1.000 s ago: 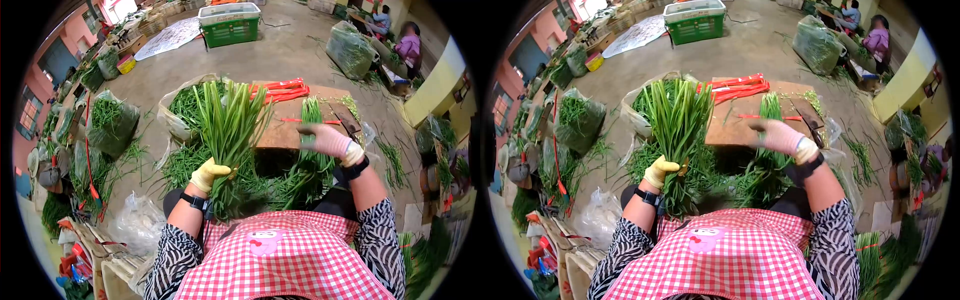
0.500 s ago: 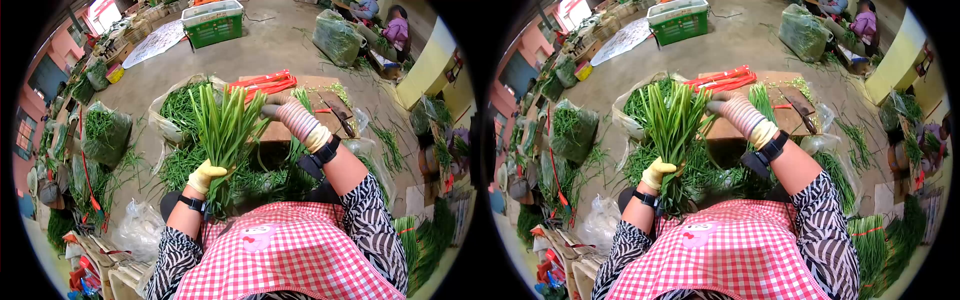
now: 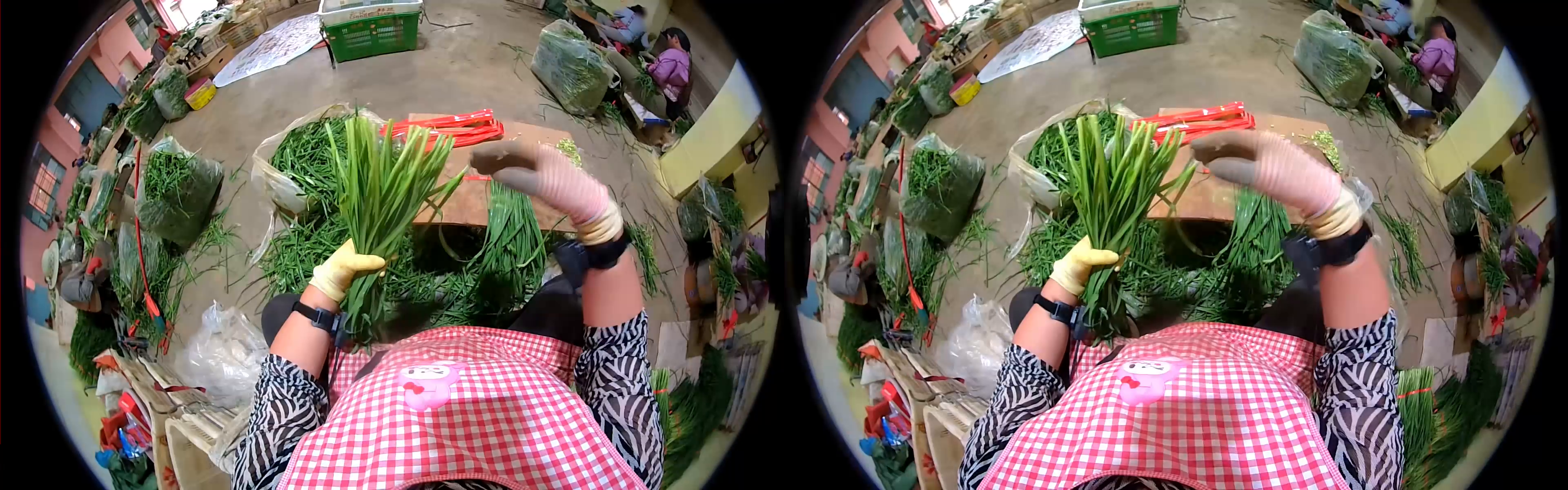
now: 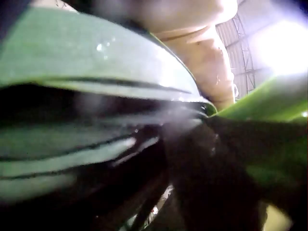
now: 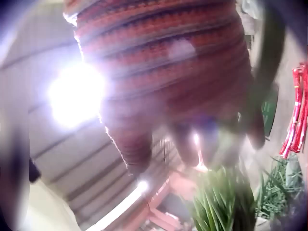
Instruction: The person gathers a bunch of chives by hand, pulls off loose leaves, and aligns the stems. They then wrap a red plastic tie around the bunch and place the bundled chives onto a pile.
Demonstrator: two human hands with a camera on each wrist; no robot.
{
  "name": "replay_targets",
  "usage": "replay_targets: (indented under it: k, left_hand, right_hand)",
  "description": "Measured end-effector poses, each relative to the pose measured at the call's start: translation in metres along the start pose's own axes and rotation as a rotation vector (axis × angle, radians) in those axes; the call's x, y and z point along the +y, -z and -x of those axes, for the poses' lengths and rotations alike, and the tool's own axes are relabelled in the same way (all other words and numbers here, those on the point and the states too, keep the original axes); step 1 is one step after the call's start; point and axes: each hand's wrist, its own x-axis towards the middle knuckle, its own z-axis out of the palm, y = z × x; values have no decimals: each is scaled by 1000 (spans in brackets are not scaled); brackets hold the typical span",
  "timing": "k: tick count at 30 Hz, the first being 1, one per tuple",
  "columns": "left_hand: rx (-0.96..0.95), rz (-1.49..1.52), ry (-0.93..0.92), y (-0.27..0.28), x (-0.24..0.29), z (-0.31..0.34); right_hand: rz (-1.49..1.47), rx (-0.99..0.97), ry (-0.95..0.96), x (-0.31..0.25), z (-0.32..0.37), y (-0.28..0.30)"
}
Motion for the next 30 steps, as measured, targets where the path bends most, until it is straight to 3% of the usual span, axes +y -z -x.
replay_targets:
  k: [2, 5, 8, 12, 17, 21, 22, 24, 27, 30]
  left_hand:
    - [-9, 15, 23, -2, -1, -4]
    - [-53, 42, 80, 2, -8, -10]
    - [-130, 48, 93, -1, -9, -10]
    - [-189, 42, 129, -2, -7, -7]
    - [-144, 20, 119, -17, 0, -2]
    - [-234, 52, 154, -8, -9, -7]
    - [-227, 43, 143, -9, -8, -7]
    - [-212, 29, 122, -13, -6, -6]
    - [-214, 51, 128, -10, -10, -8]
    - [-212, 45, 133, -10, -9, -8]
  right_hand:
    - [201, 198, 44, -1, -12, -24]
    - [359, 290, -93, 4, -43, -39]
    - [514, 252, 192, 42, -65, -49]
    - [265, -79, -82, 44, -68, -31]
    - [424, -243, -21, 46, -67, -20]
    - [372, -292, -115, 44, -62, -16]
    - [526, -308, -168, 44, -68, -18]
    - [532, -299, -217, 46, -62, -16]
    - [283, -248, -188, 44, -50, -19]
    - [232, -167, -128, 49, -42, -21]
